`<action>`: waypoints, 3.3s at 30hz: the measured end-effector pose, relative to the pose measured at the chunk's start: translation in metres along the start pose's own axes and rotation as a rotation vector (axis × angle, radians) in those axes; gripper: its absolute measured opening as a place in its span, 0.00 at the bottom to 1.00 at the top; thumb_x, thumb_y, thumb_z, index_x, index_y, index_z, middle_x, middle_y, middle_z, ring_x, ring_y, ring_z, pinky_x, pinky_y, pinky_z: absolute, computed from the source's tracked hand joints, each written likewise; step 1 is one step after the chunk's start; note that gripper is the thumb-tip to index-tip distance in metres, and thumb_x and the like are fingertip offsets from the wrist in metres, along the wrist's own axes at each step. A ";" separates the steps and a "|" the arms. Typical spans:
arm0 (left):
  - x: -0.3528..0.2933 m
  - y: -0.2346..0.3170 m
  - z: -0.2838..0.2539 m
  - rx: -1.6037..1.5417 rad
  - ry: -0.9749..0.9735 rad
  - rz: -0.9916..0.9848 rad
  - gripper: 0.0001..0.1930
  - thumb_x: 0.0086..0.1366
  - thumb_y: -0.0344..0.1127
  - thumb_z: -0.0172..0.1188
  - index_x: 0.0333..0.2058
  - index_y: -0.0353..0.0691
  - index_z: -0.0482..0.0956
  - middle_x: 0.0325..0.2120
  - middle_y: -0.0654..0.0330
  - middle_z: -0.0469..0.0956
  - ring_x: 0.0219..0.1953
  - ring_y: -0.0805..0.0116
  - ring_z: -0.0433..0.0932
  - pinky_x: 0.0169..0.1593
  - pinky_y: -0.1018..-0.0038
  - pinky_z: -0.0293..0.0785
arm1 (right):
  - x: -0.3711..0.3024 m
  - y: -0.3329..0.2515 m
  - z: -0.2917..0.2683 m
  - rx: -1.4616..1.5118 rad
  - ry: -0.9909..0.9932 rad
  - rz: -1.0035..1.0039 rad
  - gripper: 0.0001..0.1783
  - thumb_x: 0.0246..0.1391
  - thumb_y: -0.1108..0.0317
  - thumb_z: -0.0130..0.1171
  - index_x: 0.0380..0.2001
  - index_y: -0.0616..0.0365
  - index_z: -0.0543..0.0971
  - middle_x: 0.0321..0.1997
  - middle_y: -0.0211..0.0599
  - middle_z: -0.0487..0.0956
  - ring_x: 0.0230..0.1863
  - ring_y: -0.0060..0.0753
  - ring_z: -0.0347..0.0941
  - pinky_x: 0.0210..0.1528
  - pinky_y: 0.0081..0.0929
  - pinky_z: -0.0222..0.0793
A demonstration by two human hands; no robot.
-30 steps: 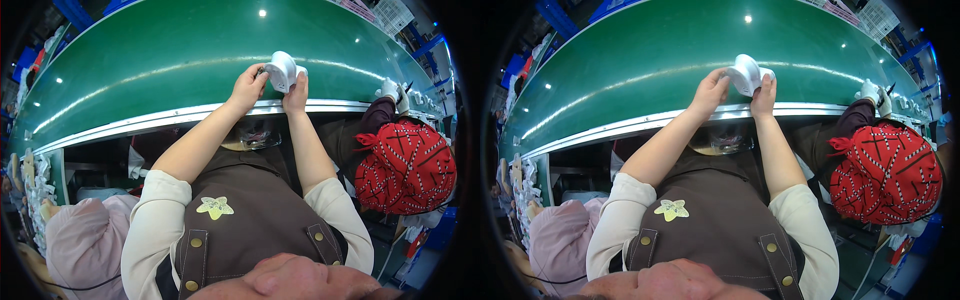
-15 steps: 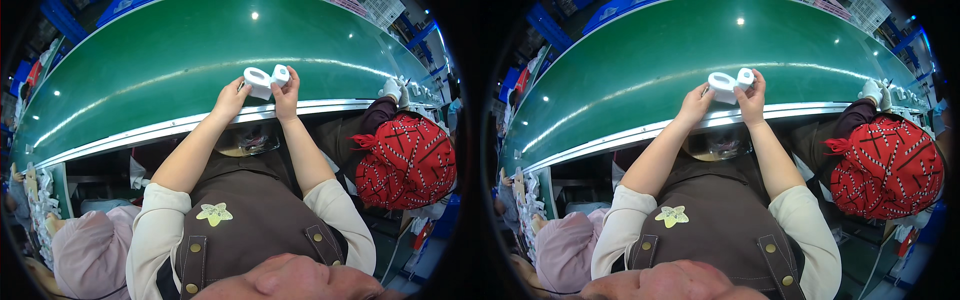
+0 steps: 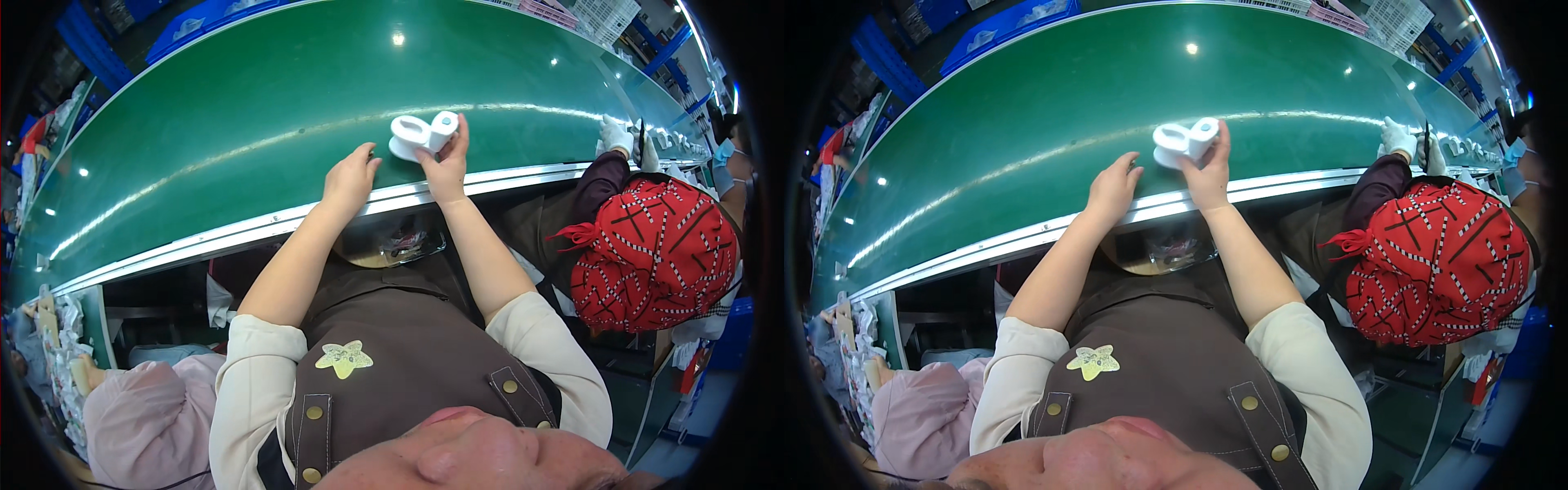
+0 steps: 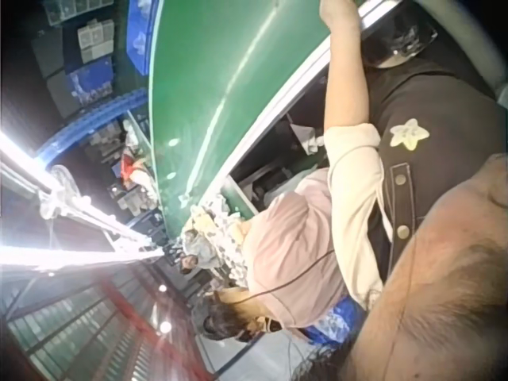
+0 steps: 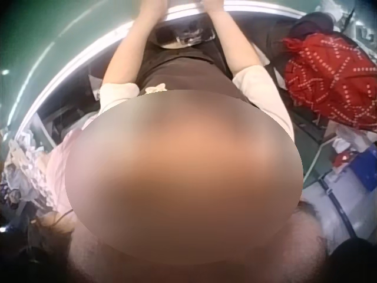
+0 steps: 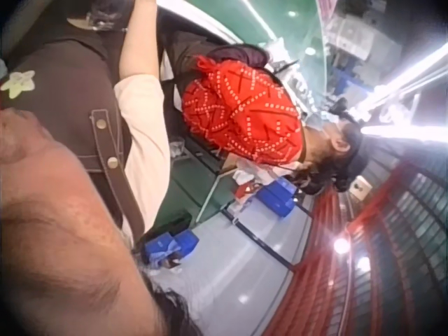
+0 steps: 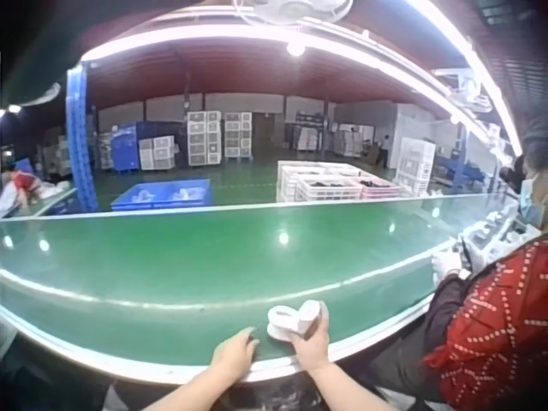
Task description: Assembling small white plastic components on a factory production line.
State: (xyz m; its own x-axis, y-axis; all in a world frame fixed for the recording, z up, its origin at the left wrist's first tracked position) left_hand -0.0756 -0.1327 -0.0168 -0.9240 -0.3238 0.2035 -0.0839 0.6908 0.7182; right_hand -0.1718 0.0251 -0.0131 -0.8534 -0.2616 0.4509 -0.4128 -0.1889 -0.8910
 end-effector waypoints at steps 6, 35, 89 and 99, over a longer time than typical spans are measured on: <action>-0.009 0.006 -0.002 0.037 -0.004 0.069 0.16 0.62 0.38 0.51 0.47 0.41 0.70 0.37 0.49 0.77 0.40 0.51 0.75 0.43 0.64 0.71 | 0.005 0.003 -0.019 -0.353 0.131 0.024 0.47 0.41 0.84 0.53 0.64 0.55 0.44 0.58 0.47 0.59 0.59 0.40 0.59 0.61 0.33 0.51; -0.019 0.023 -0.017 -0.299 0.050 0.252 0.24 0.55 0.25 0.53 0.53 0.38 0.66 0.31 0.55 0.69 0.34 0.61 0.71 0.38 0.69 0.69 | -0.038 0.013 0.075 0.133 -0.170 0.092 0.07 0.55 0.69 0.54 0.32 0.63 0.74 0.33 0.34 0.74 0.36 0.25 0.71 0.40 0.21 0.66; -0.055 -0.013 -0.052 -0.092 0.210 -0.118 0.03 0.45 0.30 0.57 0.21 0.39 0.77 0.23 0.53 0.78 0.30 0.57 0.78 0.33 0.66 0.72 | -0.032 0.037 0.106 -0.174 -0.754 -0.025 0.14 0.57 0.62 0.53 0.36 0.65 0.74 0.34 0.32 0.75 0.35 0.20 0.67 0.40 0.19 0.64; -0.056 -0.002 -0.068 -0.085 0.278 -0.111 0.04 0.41 0.29 0.57 0.14 0.41 0.79 0.18 0.55 0.78 0.26 0.61 0.78 0.30 0.67 0.72 | -0.039 0.011 0.089 -0.313 -0.684 -0.139 0.14 0.56 0.62 0.54 0.35 0.65 0.75 0.32 0.34 0.76 0.35 0.23 0.69 0.41 0.21 0.65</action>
State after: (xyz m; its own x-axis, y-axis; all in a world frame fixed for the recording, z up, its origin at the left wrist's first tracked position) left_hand 0.0014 -0.1597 0.0154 -0.7722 -0.5672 0.2863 -0.1364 0.5880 0.7972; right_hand -0.1151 -0.0510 -0.0357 -0.4423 -0.8020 0.4014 -0.6596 -0.0124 -0.7515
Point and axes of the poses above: each hand's wrist, its own x-axis towards the middle knuckle, its own z-axis out of the palm, y = z × x, the point moved 10 cm from there along x, towards the middle knuckle
